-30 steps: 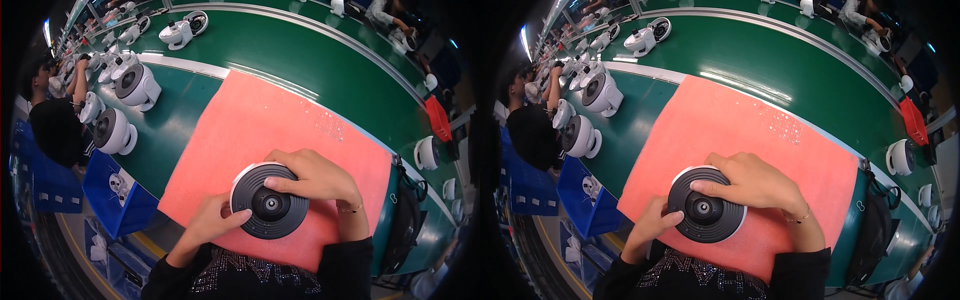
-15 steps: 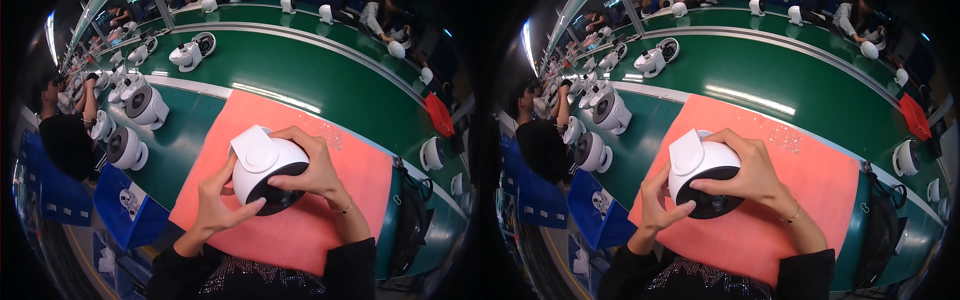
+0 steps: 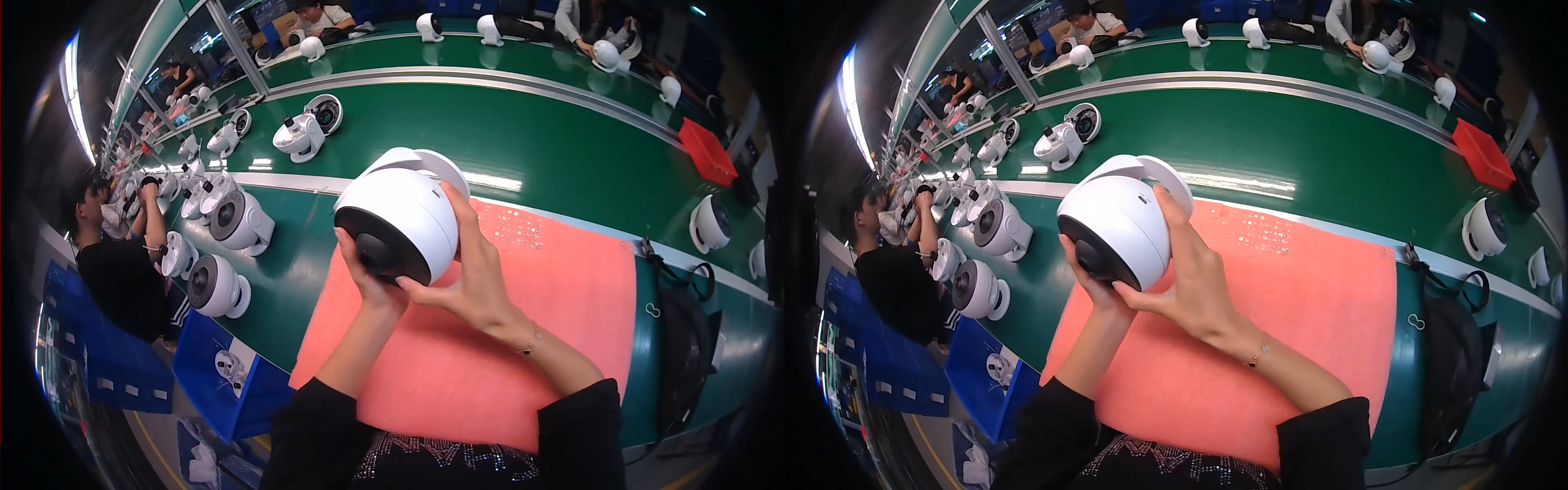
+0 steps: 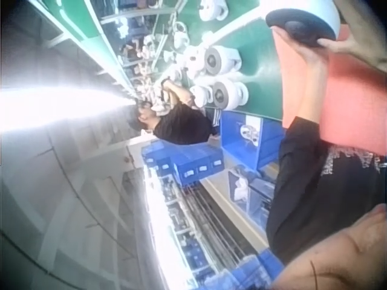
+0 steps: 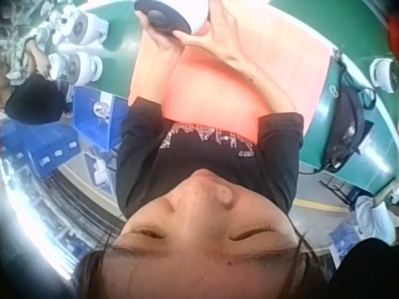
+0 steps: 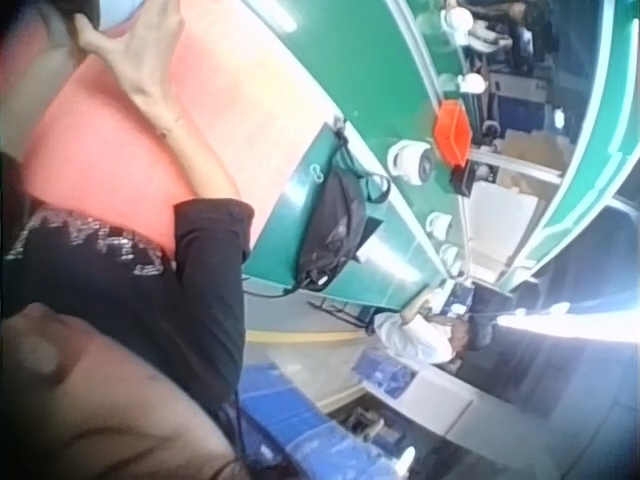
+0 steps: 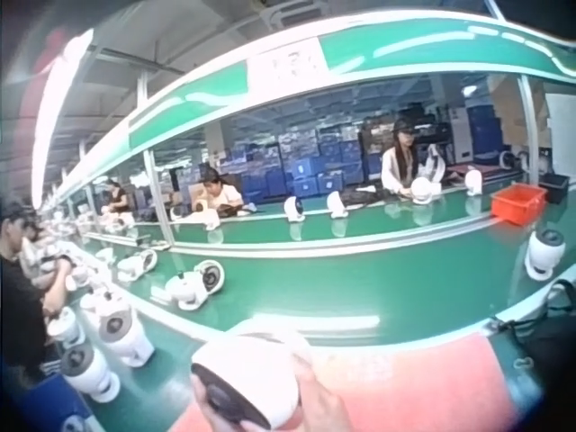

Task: Assembling components of a spherical security camera on a factory production line.

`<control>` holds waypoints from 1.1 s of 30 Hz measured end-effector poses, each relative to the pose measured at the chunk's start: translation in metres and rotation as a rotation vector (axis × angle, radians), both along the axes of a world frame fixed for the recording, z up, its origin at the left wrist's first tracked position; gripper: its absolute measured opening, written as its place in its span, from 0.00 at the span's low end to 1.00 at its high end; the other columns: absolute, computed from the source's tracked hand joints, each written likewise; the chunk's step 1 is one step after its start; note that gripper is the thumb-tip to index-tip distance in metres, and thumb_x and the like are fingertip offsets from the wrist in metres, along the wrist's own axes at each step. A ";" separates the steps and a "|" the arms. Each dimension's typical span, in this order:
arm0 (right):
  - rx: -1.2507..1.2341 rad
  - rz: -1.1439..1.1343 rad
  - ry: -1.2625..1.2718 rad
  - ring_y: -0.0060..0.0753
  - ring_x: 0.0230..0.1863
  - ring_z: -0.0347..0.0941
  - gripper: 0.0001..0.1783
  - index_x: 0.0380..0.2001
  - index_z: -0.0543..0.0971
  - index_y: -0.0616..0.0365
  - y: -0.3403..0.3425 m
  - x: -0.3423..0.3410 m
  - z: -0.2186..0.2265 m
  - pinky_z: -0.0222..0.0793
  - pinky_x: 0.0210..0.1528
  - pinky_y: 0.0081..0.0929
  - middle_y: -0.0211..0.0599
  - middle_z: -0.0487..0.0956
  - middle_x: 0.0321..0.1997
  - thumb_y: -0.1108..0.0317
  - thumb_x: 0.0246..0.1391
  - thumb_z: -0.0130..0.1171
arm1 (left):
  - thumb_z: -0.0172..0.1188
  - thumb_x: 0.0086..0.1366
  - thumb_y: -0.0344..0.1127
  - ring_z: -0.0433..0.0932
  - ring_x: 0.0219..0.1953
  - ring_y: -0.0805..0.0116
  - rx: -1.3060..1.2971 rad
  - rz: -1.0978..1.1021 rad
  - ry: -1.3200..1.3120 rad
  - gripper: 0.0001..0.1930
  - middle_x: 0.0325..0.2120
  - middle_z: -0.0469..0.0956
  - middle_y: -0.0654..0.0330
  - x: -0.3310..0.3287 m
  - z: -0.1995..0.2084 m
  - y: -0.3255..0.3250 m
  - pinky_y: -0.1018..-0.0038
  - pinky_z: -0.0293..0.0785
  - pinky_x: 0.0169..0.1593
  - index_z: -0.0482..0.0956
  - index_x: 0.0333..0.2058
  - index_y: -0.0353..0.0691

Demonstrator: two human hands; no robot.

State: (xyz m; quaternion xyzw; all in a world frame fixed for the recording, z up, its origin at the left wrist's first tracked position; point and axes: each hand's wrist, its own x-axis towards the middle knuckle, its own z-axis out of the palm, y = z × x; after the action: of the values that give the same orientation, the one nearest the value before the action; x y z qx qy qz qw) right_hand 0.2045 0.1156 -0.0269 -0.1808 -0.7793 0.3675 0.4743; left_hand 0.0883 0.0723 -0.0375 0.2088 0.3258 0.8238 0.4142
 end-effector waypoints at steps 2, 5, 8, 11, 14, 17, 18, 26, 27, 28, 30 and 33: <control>0.030 -0.015 0.017 0.51 0.55 0.67 0.57 0.63 0.48 0.56 0.003 0.001 0.002 0.70 0.52 0.42 0.57 0.61 0.58 0.63 0.30 0.72 | 0.39 0.58 0.70 0.65 0.56 0.56 0.019 0.044 0.016 0.40 0.56 0.61 0.54 -0.001 -0.004 0.011 0.58 0.66 0.56 0.54 0.59 0.44; 0.060 -0.042 0.049 0.49 0.55 0.67 0.57 0.62 0.49 0.56 0.007 0.003 0.006 0.71 0.51 0.40 0.55 0.61 0.58 0.63 0.30 0.72 | 0.38 0.56 0.72 0.65 0.56 0.56 0.108 -0.007 0.009 0.42 0.56 0.61 0.54 -0.003 -0.002 0.020 0.60 0.66 0.56 0.56 0.59 0.45; -0.117 -0.038 0.120 0.47 0.55 0.67 0.55 0.62 0.50 0.56 0.021 0.012 0.009 0.71 0.51 0.37 0.51 0.63 0.58 0.63 0.32 0.72 | 0.40 0.57 0.71 0.66 0.56 0.60 -0.031 -0.111 0.063 0.41 0.56 0.62 0.56 0.005 0.009 0.030 0.60 0.65 0.57 0.56 0.59 0.45; -0.660 0.099 0.295 0.40 0.50 0.70 0.47 0.61 0.55 0.54 0.055 0.023 0.004 0.69 0.49 0.36 0.45 0.66 0.55 0.59 0.40 0.68 | 0.41 0.62 0.65 0.63 0.58 0.61 -0.168 -0.317 0.236 0.35 0.56 0.62 0.58 0.006 0.009 0.037 0.57 0.62 0.58 0.56 0.60 0.47; -1.225 0.163 0.458 0.38 0.52 0.67 0.34 0.53 0.62 0.58 0.098 0.048 0.002 0.70 0.47 0.36 0.40 0.68 0.48 0.55 0.47 0.62 | 0.49 0.59 0.61 0.54 0.63 0.52 -0.301 -0.350 0.984 0.38 0.60 0.55 0.49 0.002 -0.013 0.034 0.52 0.51 0.62 0.54 0.61 0.44; -1.098 -0.067 0.695 0.43 0.55 0.63 0.42 0.54 0.47 0.59 0.124 0.059 -0.003 0.70 0.51 0.40 0.51 0.59 0.54 0.58 0.47 0.63 | 0.50 0.57 0.61 0.50 0.64 0.46 -0.405 -0.360 1.797 0.40 0.62 0.50 0.45 0.003 -0.027 0.018 0.50 0.46 0.62 0.54 0.61 0.41; -1.066 -0.119 0.704 0.45 0.56 0.62 0.43 0.53 0.43 0.57 0.134 0.067 -0.006 0.68 0.54 0.41 0.54 0.56 0.55 0.58 0.47 0.63 | 0.50 0.57 0.62 0.49 0.63 0.43 -0.482 -0.358 2.174 0.41 0.62 0.48 0.44 0.004 -0.033 0.014 0.49 0.45 0.63 0.55 0.60 0.39; -1.185 -0.262 0.729 0.41 0.45 0.67 0.50 0.58 0.43 0.56 0.153 0.071 -0.036 0.69 0.47 0.46 0.45 0.59 0.54 0.51 0.44 0.66 | 0.49 0.58 0.60 0.48 0.64 0.48 -0.379 -0.580 2.230 0.39 0.63 0.46 0.44 -0.035 -0.020 0.026 0.53 0.46 0.63 0.52 0.62 0.42; -1.230 -0.197 0.719 0.41 0.43 0.68 0.47 0.58 0.47 0.56 0.141 0.058 -0.033 0.70 0.45 0.44 0.43 0.59 0.54 0.52 0.45 0.65 | 0.48 0.59 0.61 0.52 0.64 0.50 -0.358 -0.652 2.243 0.38 0.62 0.49 0.44 -0.045 -0.014 0.032 0.55 0.50 0.63 0.53 0.61 0.43; -1.280 -0.241 0.598 0.38 0.39 0.68 0.40 0.57 0.54 0.57 0.135 0.044 -0.037 0.71 0.40 0.40 0.40 0.62 0.52 0.56 0.47 0.64 | 0.48 0.59 0.61 0.52 0.64 0.50 -0.360 -0.644 2.243 0.38 0.62 0.49 0.44 -0.054 -0.008 0.040 0.55 0.50 0.63 0.53 0.61 0.43; -0.586 -0.118 -0.061 0.44 0.45 0.67 0.33 0.53 0.61 0.56 0.116 0.020 -0.062 0.67 0.47 0.45 0.43 0.64 0.51 0.56 0.48 0.62 | 0.50 0.60 0.56 0.64 0.57 0.52 -0.545 -0.527 2.039 0.34 0.57 0.60 0.44 -0.075 0.014 0.053 0.61 0.63 0.56 0.56 0.59 0.42; 0.394 -0.135 -0.628 0.53 0.58 0.58 0.33 0.54 0.65 0.56 0.068 -0.002 -0.058 0.54 0.59 0.54 0.52 0.58 0.61 0.47 0.49 0.55 | 0.53 0.60 0.45 0.76 0.42 0.60 -0.775 -0.359 1.558 0.30 0.44 0.74 0.51 -0.148 0.022 0.114 0.69 0.72 0.43 0.54 0.56 0.40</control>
State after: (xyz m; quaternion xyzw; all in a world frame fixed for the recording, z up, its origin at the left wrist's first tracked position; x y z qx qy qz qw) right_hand 0.2021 0.1836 -0.0849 -0.2410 -0.9288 0.1053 0.2611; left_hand -0.0597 0.1868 -0.0155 0.6031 0.7336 0.2022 0.2393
